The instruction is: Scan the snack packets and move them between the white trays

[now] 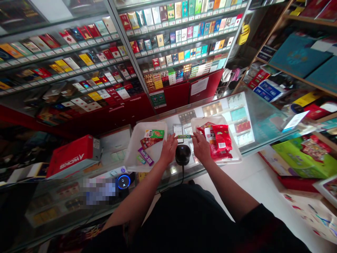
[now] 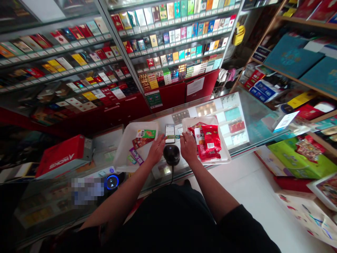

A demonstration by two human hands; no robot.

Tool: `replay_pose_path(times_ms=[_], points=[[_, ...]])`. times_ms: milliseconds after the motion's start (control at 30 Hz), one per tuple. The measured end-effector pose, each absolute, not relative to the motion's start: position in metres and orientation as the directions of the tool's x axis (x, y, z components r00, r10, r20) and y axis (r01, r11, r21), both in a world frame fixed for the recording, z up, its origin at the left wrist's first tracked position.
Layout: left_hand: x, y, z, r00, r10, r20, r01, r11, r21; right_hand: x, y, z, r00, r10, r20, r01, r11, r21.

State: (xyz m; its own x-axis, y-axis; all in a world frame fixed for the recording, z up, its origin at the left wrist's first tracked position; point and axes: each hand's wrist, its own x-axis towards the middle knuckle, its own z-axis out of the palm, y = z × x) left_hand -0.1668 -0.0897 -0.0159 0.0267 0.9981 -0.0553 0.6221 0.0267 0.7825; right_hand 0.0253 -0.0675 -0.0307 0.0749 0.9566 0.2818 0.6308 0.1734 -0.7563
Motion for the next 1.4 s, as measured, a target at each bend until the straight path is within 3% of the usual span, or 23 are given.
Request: replay_pose_path(times_ms=[367, 1033, 1400], points=[[-0.133, -0.076, 0.011, 0.069, 0.996, 0.065, 0.571, -0.093, 0.816, 0.055, -0.055, -0.002, 0.163, 0.933, 0.321, 0.603, 0.164, -0.781], [-0.011, -0.012, 0.013, 0.191, 0.981, 0.034, 0.497, -0.126, 0.859, 0.166, -0.025, 0.002, 0.309, 0.906, 0.289, 0.601, 0.05, -0.798], [0.008, -0.002, 0.008, 0.229, 0.974, 0.004, 0.391, -0.095, 0.915, 0.182, -0.015, -0.007, 0.309, 0.923, 0.228, 0.602, -0.004, -0.798]])
